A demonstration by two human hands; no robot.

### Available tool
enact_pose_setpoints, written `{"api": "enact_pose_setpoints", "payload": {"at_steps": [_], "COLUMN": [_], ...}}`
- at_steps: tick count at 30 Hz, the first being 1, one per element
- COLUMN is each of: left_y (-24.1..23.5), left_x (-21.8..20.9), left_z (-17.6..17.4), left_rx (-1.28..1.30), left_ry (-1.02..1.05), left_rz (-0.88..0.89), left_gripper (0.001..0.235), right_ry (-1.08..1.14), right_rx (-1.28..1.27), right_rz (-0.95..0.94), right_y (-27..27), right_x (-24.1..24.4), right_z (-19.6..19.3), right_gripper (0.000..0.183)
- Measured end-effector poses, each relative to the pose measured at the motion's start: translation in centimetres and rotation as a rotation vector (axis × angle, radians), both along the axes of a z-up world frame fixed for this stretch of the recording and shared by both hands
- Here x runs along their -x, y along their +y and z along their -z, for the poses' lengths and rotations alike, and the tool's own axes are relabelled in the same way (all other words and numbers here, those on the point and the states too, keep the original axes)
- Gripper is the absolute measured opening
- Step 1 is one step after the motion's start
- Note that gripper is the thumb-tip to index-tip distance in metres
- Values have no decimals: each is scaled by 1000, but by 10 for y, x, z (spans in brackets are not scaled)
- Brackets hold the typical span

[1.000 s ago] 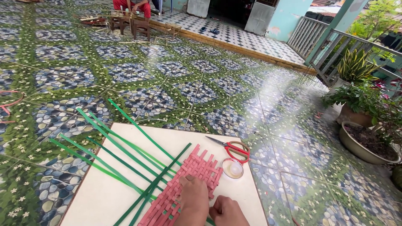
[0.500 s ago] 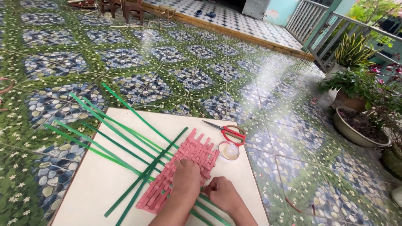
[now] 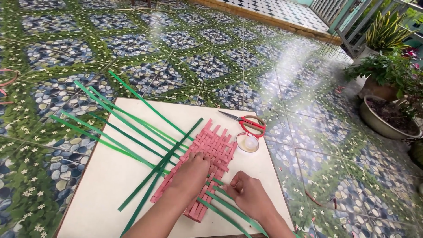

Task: Weaving green plastic strips into a pink plastic base to create a mat or component.

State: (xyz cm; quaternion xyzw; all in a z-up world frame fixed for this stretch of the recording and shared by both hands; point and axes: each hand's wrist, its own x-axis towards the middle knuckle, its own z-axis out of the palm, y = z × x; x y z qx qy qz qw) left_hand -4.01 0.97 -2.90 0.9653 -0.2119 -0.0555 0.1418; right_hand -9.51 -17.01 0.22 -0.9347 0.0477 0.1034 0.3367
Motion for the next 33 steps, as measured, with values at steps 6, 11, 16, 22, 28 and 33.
{"api": "enact_pose_setpoints", "payload": {"at_steps": [6,11,16,22,28,33], "left_y": [23,34,37,42,43,45], "left_x": [26,27,29,30,29,30], "left_z": [-13,17,19,9,5,-12], "left_rx": [167,308,342,369,448,570], "left_ry": [77,-90,-145,-20,46,292], "left_rz": [-12,23,64,43,37,-139], "left_gripper": [75,49,31,39,80,66], "right_ry": [-306,-393,-319,-265,-363,-266], "right_rx": [-54,35,68,52,41,112], "right_rz": [-169,-232,-205,-225,-220,-188], "right_y": [-24,-21,-19,-7,-6,-8], "right_x": [13,11,9,1,8,9], "right_z": [24,27,21,20,27,18], "right_gripper": [8,10,11,13,11,20]}}
